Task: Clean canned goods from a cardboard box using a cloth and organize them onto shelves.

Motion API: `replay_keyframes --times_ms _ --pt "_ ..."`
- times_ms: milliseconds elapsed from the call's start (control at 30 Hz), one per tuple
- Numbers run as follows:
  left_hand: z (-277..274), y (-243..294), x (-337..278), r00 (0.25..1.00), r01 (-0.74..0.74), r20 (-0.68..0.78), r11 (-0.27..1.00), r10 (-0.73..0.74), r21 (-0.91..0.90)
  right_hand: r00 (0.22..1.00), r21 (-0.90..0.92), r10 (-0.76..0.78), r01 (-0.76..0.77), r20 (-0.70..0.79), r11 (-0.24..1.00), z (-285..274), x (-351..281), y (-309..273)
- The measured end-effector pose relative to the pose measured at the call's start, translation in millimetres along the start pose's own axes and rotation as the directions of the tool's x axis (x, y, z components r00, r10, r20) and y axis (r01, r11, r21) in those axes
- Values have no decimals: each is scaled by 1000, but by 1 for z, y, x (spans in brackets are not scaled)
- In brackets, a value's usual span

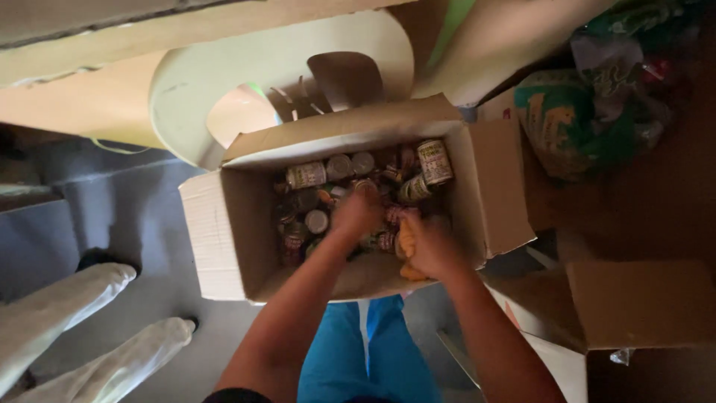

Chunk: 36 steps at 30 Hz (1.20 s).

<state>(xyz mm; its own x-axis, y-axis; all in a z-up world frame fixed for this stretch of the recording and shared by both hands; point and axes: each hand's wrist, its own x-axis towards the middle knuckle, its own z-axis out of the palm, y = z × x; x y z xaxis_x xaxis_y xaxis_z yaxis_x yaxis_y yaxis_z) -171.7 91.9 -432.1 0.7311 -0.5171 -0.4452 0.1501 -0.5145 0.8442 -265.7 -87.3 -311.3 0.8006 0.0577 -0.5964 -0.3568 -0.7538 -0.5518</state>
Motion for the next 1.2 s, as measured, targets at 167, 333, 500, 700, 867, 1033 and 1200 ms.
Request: replay_keyframes --times_ms 167,333,500,700,867,1033,1200 --pt "-21 34 11 947 122 -307 783 91 610 995 -115 48 -38 84 993 -14 -6 -26" --pt "-11 -14 17 955 35 -276 890 103 454 961 2 -275 275 -6 961 5 2 7" --pt "-37 -32 -12 843 -158 -527 986 104 -57 980 312 -92 145 -177 939 6 3 27" --pt "-22 115 -124 956 38 -194 751 -219 -659 740 539 -109 574 -664 617 -35 -49 -77" --pt "-2 185 -170 788 -506 -603 687 122 -522 544 242 -273 693 -793 679 -64 -81 -122" --pt "-20 227 -213 682 -612 -679 720 271 -327 750 660 -151 645 -644 386 -103 -110 -144" --pt "-40 256 -239 590 -769 -579 611 563 -189 892 931 -277 318 -358 -178 -124 -122 -129"
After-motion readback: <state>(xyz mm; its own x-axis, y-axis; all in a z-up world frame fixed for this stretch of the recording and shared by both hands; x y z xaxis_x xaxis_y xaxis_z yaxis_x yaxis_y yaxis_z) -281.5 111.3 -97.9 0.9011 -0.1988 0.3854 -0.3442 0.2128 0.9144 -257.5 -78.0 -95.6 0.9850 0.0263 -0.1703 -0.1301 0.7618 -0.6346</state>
